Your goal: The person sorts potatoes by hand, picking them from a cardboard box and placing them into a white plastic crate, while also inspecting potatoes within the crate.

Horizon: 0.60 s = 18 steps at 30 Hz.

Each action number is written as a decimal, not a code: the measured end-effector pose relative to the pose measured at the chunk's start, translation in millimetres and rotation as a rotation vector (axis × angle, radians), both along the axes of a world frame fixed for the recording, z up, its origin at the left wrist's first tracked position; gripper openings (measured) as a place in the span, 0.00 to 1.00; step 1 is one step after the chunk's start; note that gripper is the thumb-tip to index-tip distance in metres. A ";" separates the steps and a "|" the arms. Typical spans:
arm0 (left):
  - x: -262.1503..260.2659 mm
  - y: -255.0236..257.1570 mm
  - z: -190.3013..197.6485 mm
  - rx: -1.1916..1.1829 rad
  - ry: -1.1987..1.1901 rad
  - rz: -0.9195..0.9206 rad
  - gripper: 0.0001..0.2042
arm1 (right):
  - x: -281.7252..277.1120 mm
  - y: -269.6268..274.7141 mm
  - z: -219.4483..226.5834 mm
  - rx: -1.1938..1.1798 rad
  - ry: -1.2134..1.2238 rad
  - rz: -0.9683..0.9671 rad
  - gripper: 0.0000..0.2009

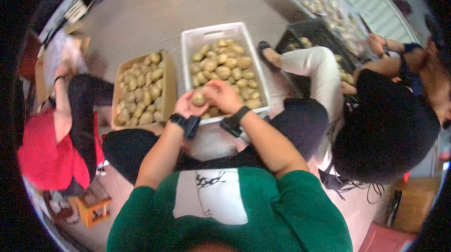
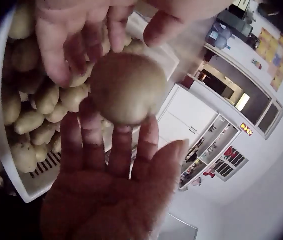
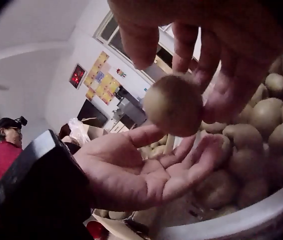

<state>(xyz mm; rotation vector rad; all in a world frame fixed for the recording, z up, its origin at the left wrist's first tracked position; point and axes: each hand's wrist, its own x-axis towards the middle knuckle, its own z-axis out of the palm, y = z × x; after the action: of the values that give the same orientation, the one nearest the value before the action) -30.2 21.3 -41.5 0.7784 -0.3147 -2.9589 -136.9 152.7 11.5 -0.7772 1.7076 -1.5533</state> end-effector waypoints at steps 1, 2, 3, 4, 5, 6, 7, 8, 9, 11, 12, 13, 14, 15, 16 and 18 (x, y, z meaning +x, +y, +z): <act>-0.4 -6.4 -12.1 0.074 -0.058 0.071 0.11 | -0.7 0.4 -0.2 0.044 0.247 -0.059 0.13; 1.3 -9.2 -6.9 0.088 -0.073 0.020 0.10 | -4.5 -1.0 -9.4 0.012 0.087 -0.057 0.13; 1.7 -8.4 -8.6 0.108 -0.034 0.063 0.10 | -6.4 0.4 -13.0 0.018 0.131 -0.036 0.13; 2.4 -4.4 4.0 0.059 -0.097 0.137 0.10 | -6.5 1.3 -14.5 0.055 0.130 -0.050 0.13; 4.4 1.9 24.9 0.070 -0.159 0.243 0.11 | -7.5 3.7 -15.3 0.121 0.080 -0.029 0.13; 5.1 -1.6 28.2 0.076 -0.175 0.278 0.11 | -6.1 3.9 -20.4 0.117 0.160 -0.047 0.14; 5.4 -7.7 25.4 0.074 -0.139 0.312 0.11 | -6.8 5.6 -23.4 0.153 0.189 -0.009 0.14; 6.8 -13.3 20.8 0.069 -0.098 0.344 0.11 | -6.4 6.9 -23.1 0.187 0.222 0.028 0.14; 10.1 -16.6 24.3 0.039 -0.134 0.423 0.10 | -8.2 7.9 -29.8 0.181 0.214 0.046 0.14; 14.1 -32.1 18.5 0.082 -0.142 0.542 0.08 | -8.5 7.8 -40.5 0.262 0.307 0.095 0.15; 17.7 -38.3 17.8 0.101 -0.161 0.587 0.08 | -7.9 8.7 -41.9 0.257 0.301 0.107 0.15; 22.2 -42.6 16.5 0.084 -0.165 0.638 0.08 | -7.9 10.7 -43.1 0.292 0.355 0.115 0.15; 26.4 -46.4 15.8 0.091 -0.204 0.673 0.08 | -5.5 12.2 -39.3 0.324 0.409 0.122 0.15; 30.9 -53.2 8.7 0.105 -0.220 0.686 0.09 | -2.2 12.9 -32.8 0.362 0.445 0.135 0.15; 35.4 -59.9 -1.6 0.121 -0.236 0.698 0.09 | -2.0 13.3 -35.2 0.359 0.441 0.142 0.15; 43.2 -73.1 -27.4 0.111 -0.219 0.718 0.10 | 1.1 13.4 -33.9 0.374 0.452 0.137 0.13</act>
<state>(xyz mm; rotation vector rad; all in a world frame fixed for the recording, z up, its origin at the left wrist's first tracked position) 13.0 -51.8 -68.9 0.9756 0.1097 -2.2353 -135.8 166.2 -22.4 -1.0725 2.1338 -0.9664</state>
